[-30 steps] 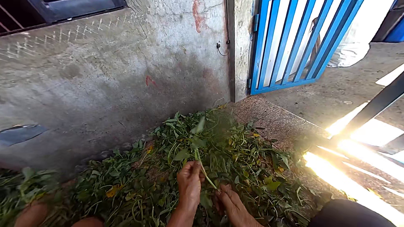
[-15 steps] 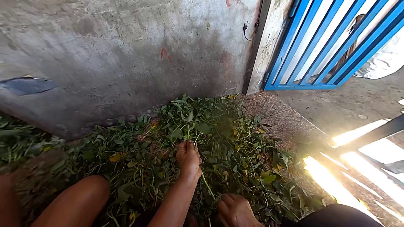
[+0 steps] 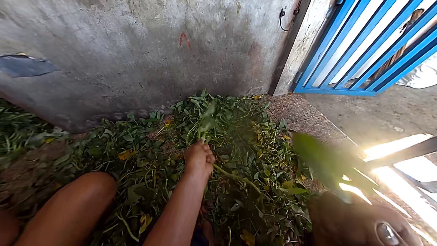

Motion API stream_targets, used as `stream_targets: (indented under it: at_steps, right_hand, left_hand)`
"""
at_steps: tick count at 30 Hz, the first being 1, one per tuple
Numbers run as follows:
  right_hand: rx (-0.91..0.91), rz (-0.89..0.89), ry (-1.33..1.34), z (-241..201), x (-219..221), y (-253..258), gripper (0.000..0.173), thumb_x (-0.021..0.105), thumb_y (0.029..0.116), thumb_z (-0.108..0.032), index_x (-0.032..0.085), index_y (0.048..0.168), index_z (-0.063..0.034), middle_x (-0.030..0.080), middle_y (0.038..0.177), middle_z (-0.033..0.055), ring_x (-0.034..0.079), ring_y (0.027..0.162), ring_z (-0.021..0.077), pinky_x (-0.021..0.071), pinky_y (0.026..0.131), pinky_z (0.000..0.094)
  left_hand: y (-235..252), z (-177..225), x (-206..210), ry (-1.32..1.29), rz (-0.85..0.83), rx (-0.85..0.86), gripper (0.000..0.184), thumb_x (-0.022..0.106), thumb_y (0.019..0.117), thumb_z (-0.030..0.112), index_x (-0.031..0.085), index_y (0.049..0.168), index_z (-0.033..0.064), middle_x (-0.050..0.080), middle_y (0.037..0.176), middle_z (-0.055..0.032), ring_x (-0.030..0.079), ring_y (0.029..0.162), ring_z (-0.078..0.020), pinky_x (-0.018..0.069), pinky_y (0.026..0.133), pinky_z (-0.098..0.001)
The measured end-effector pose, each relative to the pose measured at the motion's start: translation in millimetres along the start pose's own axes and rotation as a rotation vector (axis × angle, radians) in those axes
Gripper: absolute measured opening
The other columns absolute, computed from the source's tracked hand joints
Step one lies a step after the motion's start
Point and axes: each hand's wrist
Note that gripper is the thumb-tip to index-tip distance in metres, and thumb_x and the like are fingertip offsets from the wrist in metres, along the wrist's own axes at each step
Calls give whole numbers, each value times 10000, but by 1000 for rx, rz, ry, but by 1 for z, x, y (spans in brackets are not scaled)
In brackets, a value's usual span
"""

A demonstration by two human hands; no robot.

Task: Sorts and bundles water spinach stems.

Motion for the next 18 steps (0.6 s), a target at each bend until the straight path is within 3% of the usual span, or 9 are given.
stream_targets:
  at_steps: [2,4,6,7,8,11,13,16,18]
  right_hand:
    - [232,-241,143,6,-8,0,361,444,1092,-367,663,867,-190,604,728,-98,560,636,-1,483,584,196]
    - [444,-554,-78,50,-13,-15,487,417,1091,-473,676,828,-155,625,736,-50,590,672,28,510,613,229]
    - [764,-1078,-446,110,-20,-35,511,466,1063,-506,789,1036,-111,685,1171,132,632,1112,268,527,954,473]
    - [909,-1293,-650,143,-18,-50,474,492,1057,-477,761,1186,-109,577,1412,185,506,1334,378,427,1090,590]
    - [999,-1384,-826,177,-17,-71,440,520,1051,-423,709,1282,-99,488,1507,218,416,1413,445,377,1107,660]
    - [1138,-1259,-1168,240,-32,-130,495,572,1014,-277,541,1449,-43,420,1556,250,408,1426,480,421,1091,651]
    - [1251,-1410,-1105,241,-37,-150,471,636,971,-197,578,1367,50,504,1439,345,500,1316,546,441,1031,714]
    - [1280,-1812,-888,219,-38,-157,386,615,993,-288,669,1213,25,654,1246,293,625,1171,480,460,938,735]
    - [1253,-1693,-1002,206,-27,-142,393,656,967,-270,671,1206,42,620,1299,318,611,1191,502,465,948,734]
  left_hand:
    - [2,16,-5,-1,24,100,213,420,1119,300,481,989,142,422,624,57,335,408,-16,316,371,-153]
    - [-3,27,-7,7,45,182,215,435,1115,310,495,987,148,445,638,55,361,419,-18,327,377,-149]
    - [-7,29,-9,9,82,223,217,449,1111,316,525,1017,136,457,675,31,380,443,-40,324,389,-158]
    - [-9,28,-9,22,96,228,212,455,1109,320,519,1024,137,464,689,21,390,451,-47,328,393,-163]
    - [-11,26,-8,36,107,228,199,466,1106,312,511,1023,138,473,698,15,399,455,-51,338,394,-168]
    - [-20,18,-5,47,87,219,107,504,1088,213,494,1033,121,509,750,-19,449,489,-73,371,413,-176]
    - [-25,17,-2,28,77,200,61,503,1066,124,497,1010,100,535,766,-44,485,498,-92,401,409,-184]
    - [-38,16,3,0,58,113,37,478,1053,81,515,1054,73,580,825,-81,550,538,-129,473,442,-224]
    - [-46,16,7,7,24,84,53,463,1050,66,508,1079,69,610,862,-102,583,553,-139,495,451,-228]
Point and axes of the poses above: each hand's wrist, its own y-axis towards the middle knuckle, its own x-axis out of the palm, z = x × y
